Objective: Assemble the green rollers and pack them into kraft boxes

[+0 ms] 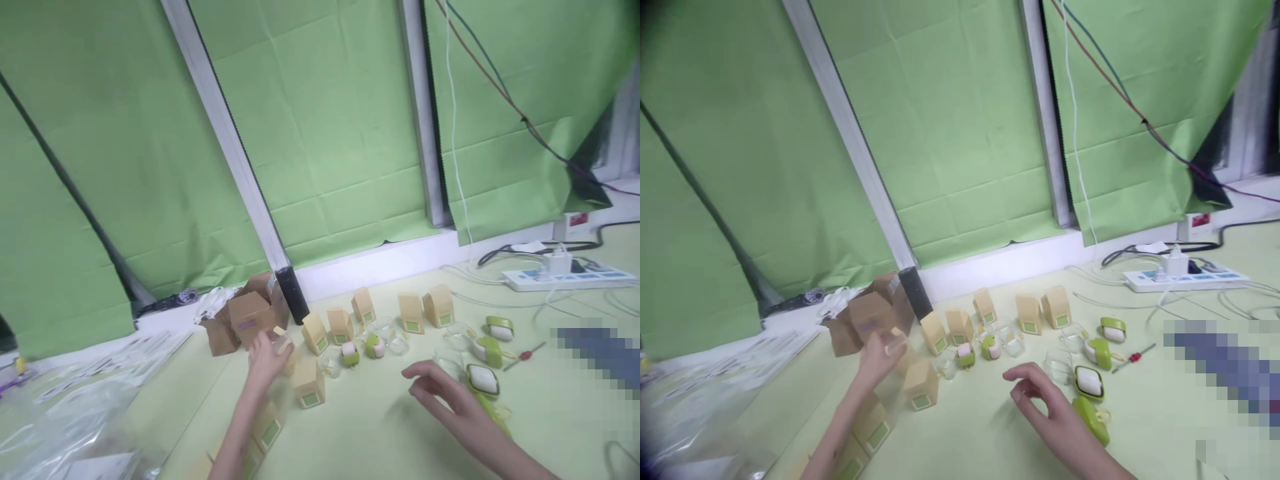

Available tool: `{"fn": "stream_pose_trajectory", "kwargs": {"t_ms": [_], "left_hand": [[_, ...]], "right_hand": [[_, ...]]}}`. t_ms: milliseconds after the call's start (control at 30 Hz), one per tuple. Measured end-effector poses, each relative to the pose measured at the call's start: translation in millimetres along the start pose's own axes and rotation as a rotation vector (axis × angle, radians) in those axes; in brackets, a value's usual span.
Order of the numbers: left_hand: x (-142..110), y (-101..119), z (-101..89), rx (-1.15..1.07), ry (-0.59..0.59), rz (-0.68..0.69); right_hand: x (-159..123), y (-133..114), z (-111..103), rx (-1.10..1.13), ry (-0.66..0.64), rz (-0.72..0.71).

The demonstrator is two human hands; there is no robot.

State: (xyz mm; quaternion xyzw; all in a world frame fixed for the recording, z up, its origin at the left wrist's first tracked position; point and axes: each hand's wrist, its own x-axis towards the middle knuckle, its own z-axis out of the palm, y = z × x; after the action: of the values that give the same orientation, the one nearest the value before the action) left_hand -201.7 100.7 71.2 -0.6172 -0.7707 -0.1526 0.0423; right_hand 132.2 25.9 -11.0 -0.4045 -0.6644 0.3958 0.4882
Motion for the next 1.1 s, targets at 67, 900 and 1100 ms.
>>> {"fn": "stream_pose_trajectory", "kwargs": {"t_ms": [67, 900, 1100], "left_hand": [[16.5, -3.8, 4.3, -0.017, -0.023, -0.071], [-148.3, 97.9, 74.7, -1.257, -0.667, 0.441], [-152.9, 93.1, 81.3, -1.303, -0.664, 0.413]], "right_hand": [[3.6, -3.6, -6.2, -0.021, 0.057, -0.042], [107.0, 17.0, -10.2, -1.065, -0.275, -0.023], [87.9, 15.0, -26.9, -0.89, -0.419, -0.131]]}}
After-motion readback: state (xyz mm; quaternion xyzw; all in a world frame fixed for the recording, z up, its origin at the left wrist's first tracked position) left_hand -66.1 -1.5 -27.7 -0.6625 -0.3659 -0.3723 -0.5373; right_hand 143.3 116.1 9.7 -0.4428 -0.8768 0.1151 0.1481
